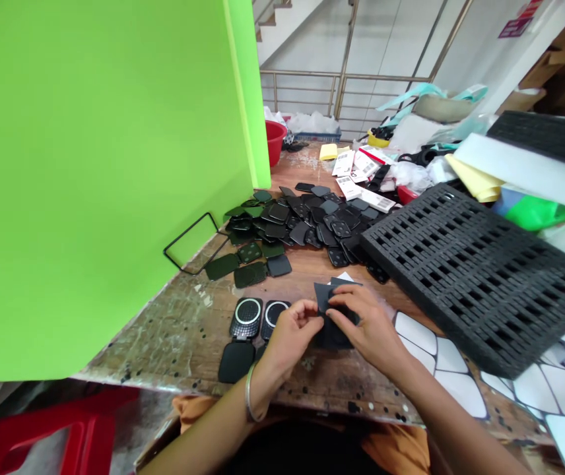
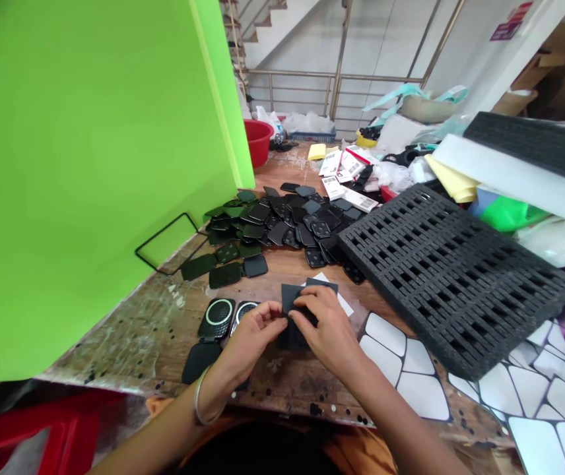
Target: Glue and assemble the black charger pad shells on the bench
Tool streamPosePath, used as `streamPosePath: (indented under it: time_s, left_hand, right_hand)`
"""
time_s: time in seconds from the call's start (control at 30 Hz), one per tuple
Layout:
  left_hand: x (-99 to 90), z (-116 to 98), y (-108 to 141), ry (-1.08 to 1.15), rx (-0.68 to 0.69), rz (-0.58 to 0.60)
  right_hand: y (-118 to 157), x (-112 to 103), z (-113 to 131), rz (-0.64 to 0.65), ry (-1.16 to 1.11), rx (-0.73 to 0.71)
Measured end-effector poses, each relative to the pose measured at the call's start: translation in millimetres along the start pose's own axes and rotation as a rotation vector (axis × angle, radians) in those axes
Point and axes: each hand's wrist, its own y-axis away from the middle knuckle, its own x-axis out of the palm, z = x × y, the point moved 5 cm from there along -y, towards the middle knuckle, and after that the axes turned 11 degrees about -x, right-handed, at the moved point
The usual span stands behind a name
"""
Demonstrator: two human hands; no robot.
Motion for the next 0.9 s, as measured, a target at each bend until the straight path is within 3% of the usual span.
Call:
streamPosePath:
  time_s: [0.1,0.2,0.3,0.53,0.9]
  left_hand:
    - [-0.3,-0.5,5.6,0.064,-0.027,0.061]
    - [2.0,-1.3,10.2,0.169,-0.065,0.157]
    - [3.7,-2.8,11.0,0.282,-0.100,0.236]
    - [-2.4,1.3,4.9,0.182,-0.146,0.110]
    - [-1.1,2.1,8.1,0.085,-0.114,0.228]
  right_hand:
    - [3.8,-7.0,-21.3,-0.147,-0.168,0.230]
    - [7.9,2.1,-32.6,-0.092,-0.537,0.439]
    - [6.9,4.7,-23.5,-0.046,-0.642,0.446]
    - [0.0,0.9,-7.4,0.003,-0.638,0.485]
    - [0.6,10.7,-7.2,0.148,-0.934,0.682]
